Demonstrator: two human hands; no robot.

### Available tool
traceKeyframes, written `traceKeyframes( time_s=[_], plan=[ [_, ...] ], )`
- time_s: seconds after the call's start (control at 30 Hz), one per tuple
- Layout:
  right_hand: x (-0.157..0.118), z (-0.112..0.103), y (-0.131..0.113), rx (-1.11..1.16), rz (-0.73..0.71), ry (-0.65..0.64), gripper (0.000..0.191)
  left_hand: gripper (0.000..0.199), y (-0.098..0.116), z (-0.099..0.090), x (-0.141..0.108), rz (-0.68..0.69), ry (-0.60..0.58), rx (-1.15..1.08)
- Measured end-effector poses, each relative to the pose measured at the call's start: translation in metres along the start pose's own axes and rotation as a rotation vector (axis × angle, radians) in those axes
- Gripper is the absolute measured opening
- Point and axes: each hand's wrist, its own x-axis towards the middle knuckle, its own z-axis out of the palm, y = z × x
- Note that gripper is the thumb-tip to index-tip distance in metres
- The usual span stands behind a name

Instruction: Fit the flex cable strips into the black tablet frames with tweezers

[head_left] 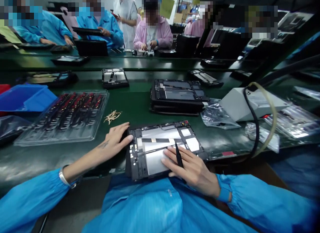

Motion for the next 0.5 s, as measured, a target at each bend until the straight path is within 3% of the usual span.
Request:
traceKeyframes(
  time_s=[0.17, 0.23, 0.33, 0.4, 0.5],
  plan=[
    [0.003, 0.007, 0.004, -0.005, -0.019, 0.098, 0.036, 0.09, 0.049, -0.009, -0.009, -0.119, -0.064, -0.647],
    [0.007, 0.004, 0.009, 0.003, -0.046, 0.15, 0.034, 0.09, 0.064, -0.02, -0.011, -0.122, 0.015, -0.822],
    [0.017, -0.003, 0.021, -0.021, -0.148, 0.21, 0.029, 0.088, 0.074, -0.044, -0.002, -0.1, 0.175, -0.825],
    [0.027, -0.004, 0.034, -0.044, -0.213, 0.241, 0.026, 0.082, 0.072, -0.065, 0.023, -0.053, 0.291, -0.786],
    [0.043, 0.008, 0.057, -0.032, -0.249, 0.275, 0.028, 0.074, 0.06, -0.102, 0.095, 0.139, 0.507, -0.818]
  ],
)
